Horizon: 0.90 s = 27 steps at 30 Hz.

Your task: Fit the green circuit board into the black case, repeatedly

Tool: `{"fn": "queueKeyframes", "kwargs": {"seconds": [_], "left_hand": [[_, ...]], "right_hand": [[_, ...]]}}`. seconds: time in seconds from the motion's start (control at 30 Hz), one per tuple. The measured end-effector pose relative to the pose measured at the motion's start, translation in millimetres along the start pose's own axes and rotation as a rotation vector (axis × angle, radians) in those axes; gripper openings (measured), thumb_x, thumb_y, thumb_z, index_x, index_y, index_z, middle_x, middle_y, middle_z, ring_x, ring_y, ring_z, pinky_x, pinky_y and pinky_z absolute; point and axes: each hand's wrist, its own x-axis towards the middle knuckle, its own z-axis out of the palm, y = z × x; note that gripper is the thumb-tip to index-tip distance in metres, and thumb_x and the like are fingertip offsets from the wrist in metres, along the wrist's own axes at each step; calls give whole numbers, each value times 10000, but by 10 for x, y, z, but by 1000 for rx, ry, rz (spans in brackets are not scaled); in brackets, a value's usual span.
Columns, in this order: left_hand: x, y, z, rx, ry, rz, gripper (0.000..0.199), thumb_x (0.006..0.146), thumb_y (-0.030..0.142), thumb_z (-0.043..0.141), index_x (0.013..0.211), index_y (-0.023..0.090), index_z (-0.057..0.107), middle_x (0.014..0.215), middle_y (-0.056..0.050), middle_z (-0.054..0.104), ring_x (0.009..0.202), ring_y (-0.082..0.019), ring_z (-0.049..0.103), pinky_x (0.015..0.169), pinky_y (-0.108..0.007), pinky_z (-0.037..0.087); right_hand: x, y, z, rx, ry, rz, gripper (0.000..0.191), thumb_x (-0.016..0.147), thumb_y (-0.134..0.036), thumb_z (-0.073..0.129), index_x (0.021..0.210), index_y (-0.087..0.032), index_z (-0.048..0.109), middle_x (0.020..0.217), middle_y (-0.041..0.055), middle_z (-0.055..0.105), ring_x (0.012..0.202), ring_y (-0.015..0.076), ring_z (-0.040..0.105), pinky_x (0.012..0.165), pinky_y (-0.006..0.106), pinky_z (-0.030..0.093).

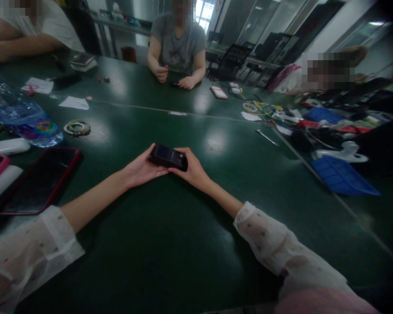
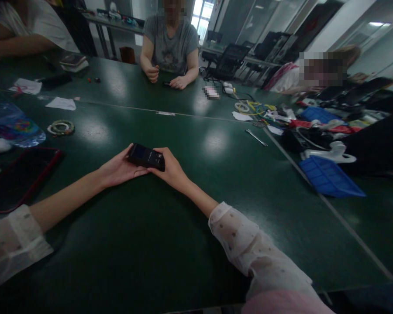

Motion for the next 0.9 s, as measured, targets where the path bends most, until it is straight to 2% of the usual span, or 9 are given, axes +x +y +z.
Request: {"fn": "queueKeyframes", "kwargs": {"seconds": [0.27,0.6,0.9], "left_hand": [[4,1,-38,10,-25,-3,705,1055,528,333,1623,146,166,1386,-182,629,1232,-255,651,1151,-399,396],[-13,7,-7,-39,-15,-4,688,1053,507,339,1618,145,189,1339,-188,656,1191,-266,678,1100,-399,464],[6,3,3,-32,4,1,690,1057,504,325,1619,129,181,1381,-194,632,1234,-273,653,1148,-418,411]], "right_hand": [[-3,6,1,-12,-4,-8,555,842,-338,766,1299,-253,462,1243,111,597,1159,296,615,1001,497,511],[2,17,5,8,-4,-21,557,853,-361,760,1310,-253,458,1247,114,584,1158,294,602,1010,496,501],[12,28,8,21,-2,-7,533,845,-365,765,1274,-243,473,1231,120,598,1145,295,611,998,492,507]]}}
